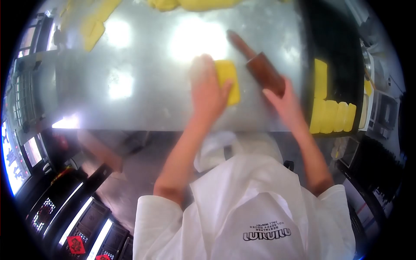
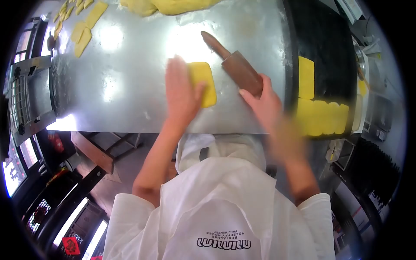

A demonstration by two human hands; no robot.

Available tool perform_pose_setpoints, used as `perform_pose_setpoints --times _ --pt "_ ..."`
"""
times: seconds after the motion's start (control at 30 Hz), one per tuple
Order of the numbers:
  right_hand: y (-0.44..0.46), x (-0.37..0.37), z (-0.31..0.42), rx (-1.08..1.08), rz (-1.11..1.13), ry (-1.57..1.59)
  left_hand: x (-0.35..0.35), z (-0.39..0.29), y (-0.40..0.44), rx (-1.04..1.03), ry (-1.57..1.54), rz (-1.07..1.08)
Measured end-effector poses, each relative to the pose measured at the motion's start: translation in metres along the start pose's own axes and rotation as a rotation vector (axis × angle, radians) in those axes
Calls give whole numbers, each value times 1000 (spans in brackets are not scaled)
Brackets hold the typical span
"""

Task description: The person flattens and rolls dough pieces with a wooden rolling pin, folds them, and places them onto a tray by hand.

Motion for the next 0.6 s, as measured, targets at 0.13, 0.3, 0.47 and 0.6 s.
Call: perform_pose_setpoints --times 0.13,0.3,0.47,0.6 --pt "15 17 16 -15 -55 -155 -10 -15 7 -60 108 87" --pt "32 21 28 147 2 -170 4 12 -10 87 -337 -70" --pt "24 5 74 544 346 -432 67 61 -31 108 -152 -155" --pt "69 -34 79 502 318 -505 49 70 -4 35 205 -91"
Point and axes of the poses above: each hand's wrist, its own y-axis towards the middle knuckle, its own x-axis out of the back of the hand, z = x × y, the point moved 5 cm from there along y, towards the middle knuckle, and after that the axes turned 5 degrees about z, right-handed, at the moved point
